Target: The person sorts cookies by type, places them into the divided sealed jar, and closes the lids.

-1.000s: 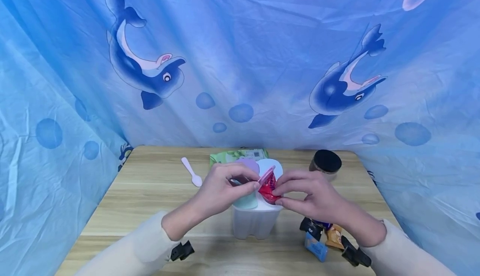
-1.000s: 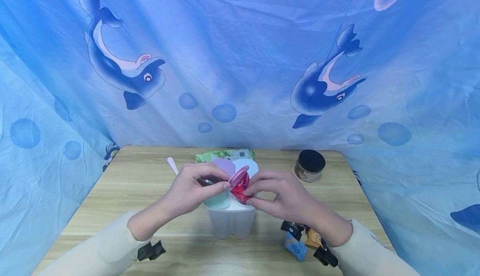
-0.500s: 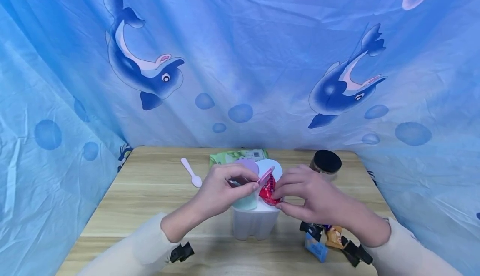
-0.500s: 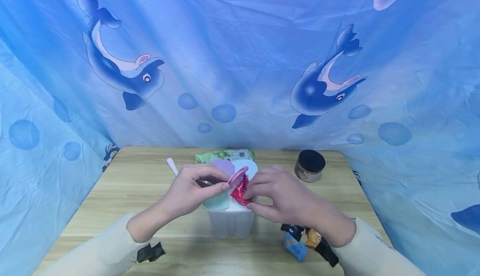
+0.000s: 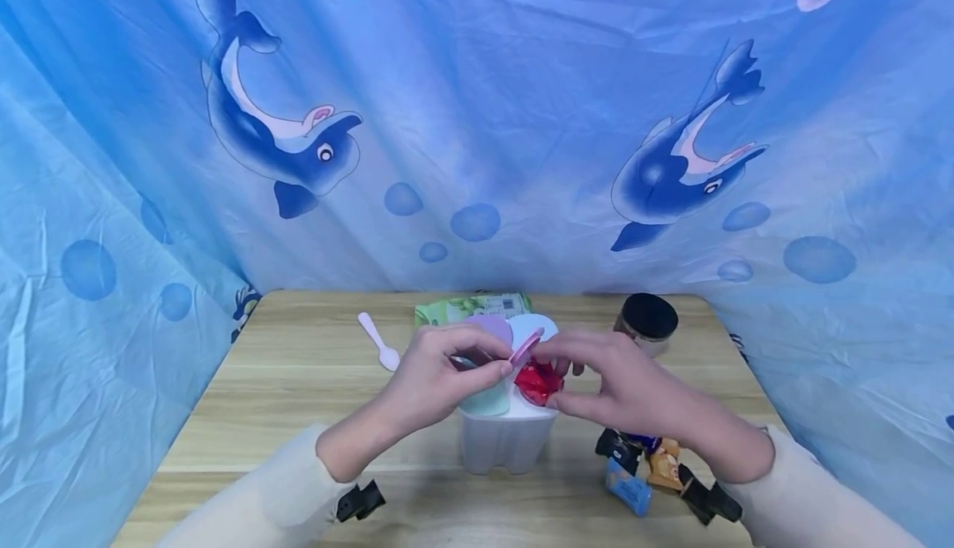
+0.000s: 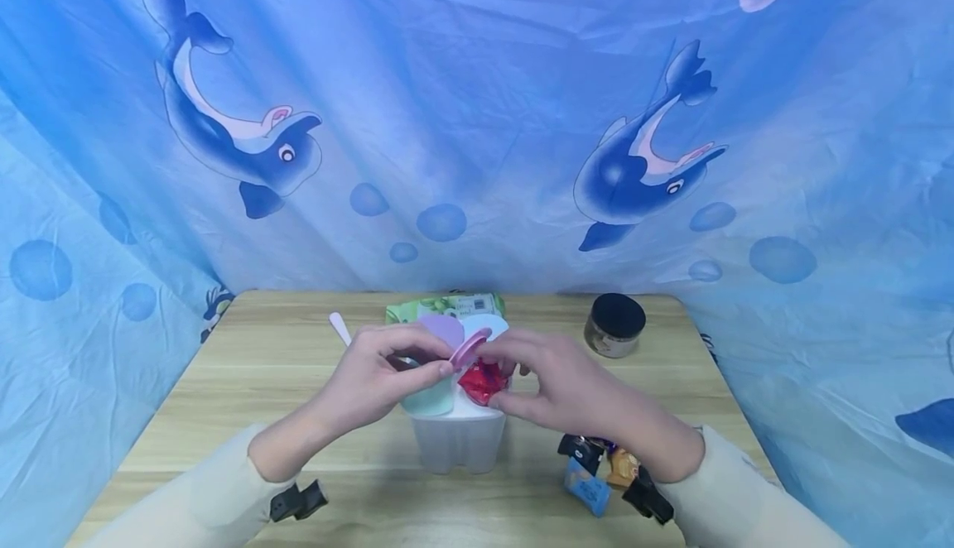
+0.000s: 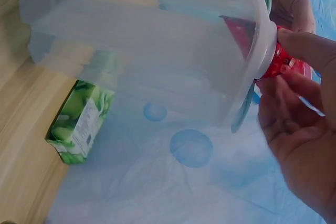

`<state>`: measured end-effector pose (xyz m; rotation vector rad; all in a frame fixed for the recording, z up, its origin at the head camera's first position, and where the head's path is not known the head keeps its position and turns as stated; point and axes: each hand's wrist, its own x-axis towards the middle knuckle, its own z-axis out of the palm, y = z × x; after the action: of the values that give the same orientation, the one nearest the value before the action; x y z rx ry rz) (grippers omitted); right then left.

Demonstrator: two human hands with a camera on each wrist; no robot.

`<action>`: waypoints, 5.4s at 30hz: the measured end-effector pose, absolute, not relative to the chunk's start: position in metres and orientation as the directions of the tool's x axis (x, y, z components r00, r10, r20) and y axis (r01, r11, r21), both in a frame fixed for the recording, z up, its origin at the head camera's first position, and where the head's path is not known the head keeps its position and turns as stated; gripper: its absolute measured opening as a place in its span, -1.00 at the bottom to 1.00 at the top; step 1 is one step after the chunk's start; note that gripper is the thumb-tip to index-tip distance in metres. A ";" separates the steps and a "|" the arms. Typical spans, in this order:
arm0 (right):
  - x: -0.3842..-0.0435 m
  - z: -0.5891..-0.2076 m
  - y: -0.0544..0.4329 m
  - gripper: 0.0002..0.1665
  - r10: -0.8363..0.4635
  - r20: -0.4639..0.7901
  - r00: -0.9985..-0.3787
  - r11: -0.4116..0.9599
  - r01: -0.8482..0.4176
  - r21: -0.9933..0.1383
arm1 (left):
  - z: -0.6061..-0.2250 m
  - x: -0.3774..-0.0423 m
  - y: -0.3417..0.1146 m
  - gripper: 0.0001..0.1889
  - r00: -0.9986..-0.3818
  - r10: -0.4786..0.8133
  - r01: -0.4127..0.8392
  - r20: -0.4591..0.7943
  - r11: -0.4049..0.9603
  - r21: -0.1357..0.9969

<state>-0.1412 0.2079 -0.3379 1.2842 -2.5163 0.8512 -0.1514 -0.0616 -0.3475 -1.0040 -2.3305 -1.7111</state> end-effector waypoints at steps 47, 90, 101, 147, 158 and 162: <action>-0.159 -0.382 0.311 -0.71 -0.496 0.268 -0.826 0.687 -0.562 -0.460 | -0.346 -0.156 -0.060 -0.85 -0.777 0.445 0.557 0.445 0.156 0.816; -0.146 -0.515 0.443 -0.41 -0.282 -0.188 -0.941 0.712 -0.074 -0.698 | -0.343 -0.152 -0.062 -0.87 -0.782 0.458 0.550 0.423 0.185 0.815; -0.147 -0.514 0.443 -0.49 -0.230 -0.239 -0.943 0.717 0.001 -0.697 | -0.344 -0.152 -0.062 -0.88 -0.782 0.459 0.548 0.422 0.182 0.817; -0.151 -0.327 0.252 -0.55 -0.513 0.413 -0.752 0.471 -0.649 -0.598 | -0.343 -0.153 -0.063 -0.87 -0.791 0.469 0.536 0.392 0.224 0.814; -0.145 -0.332 0.221 -0.54 -0.579 0.479 -0.661 0.416 -0.744 -0.523 | -0.344 -0.155 -0.063 -0.86 -0.778 0.478 0.552 0.408 0.209 0.807; -0.146 -0.336 0.216 -0.63 -0.591 0.464 -0.660 0.398 -0.739 -0.544 | -0.343 -0.155 -0.063 -0.87 -0.772 0.480 0.559 0.416 0.202 0.804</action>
<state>-0.1458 0.2162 -0.3357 1.1851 -2.4557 1.1098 -0.1552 -0.0627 -0.3432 -1.0297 -2.3771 -1.6424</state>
